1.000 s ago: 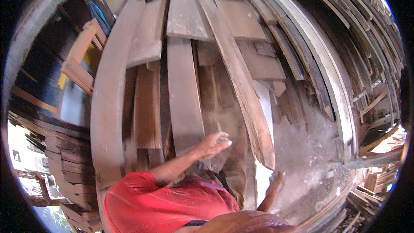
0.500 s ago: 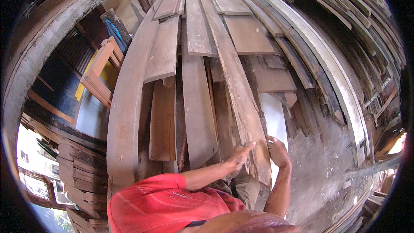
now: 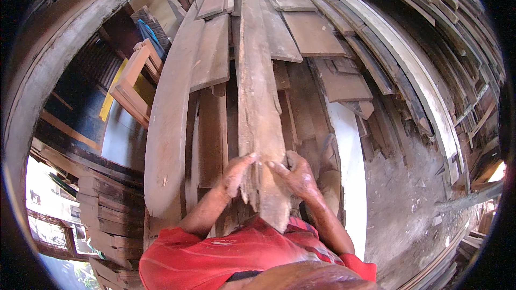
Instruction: The person sorts through wooden planks in a stack, lifting, rotating, and moving individual boards aside by hand.
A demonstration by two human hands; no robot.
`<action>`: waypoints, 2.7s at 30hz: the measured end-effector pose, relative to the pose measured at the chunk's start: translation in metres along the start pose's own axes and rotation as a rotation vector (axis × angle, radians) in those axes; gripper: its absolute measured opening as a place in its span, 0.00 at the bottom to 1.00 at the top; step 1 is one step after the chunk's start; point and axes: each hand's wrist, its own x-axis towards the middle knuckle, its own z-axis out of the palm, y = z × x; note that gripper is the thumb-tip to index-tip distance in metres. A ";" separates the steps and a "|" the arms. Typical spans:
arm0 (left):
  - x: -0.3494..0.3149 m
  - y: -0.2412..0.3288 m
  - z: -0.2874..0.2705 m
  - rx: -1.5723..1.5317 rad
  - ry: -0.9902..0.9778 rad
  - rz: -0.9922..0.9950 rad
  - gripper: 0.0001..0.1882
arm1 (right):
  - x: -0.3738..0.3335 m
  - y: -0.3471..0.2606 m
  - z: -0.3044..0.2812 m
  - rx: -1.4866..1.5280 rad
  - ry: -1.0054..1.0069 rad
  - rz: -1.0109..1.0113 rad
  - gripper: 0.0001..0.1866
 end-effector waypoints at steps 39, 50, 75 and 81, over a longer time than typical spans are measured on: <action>0.022 -0.037 -0.021 -0.098 -0.008 0.070 0.27 | 0.027 0.056 0.012 0.374 -0.270 -0.049 0.33; 0.019 -0.034 -0.013 0.030 0.006 0.061 0.29 | 0.021 0.044 0.004 0.302 -0.281 0.038 0.31; 0.014 -0.028 -0.006 0.001 -0.002 0.091 0.33 | 0.027 0.056 0.019 0.401 -0.244 0.009 0.27; 0.011 -0.025 -0.003 -0.019 0.034 0.097 0.29 | 0.027 0.059 0.019 0.409 -0.294 0.066 0.29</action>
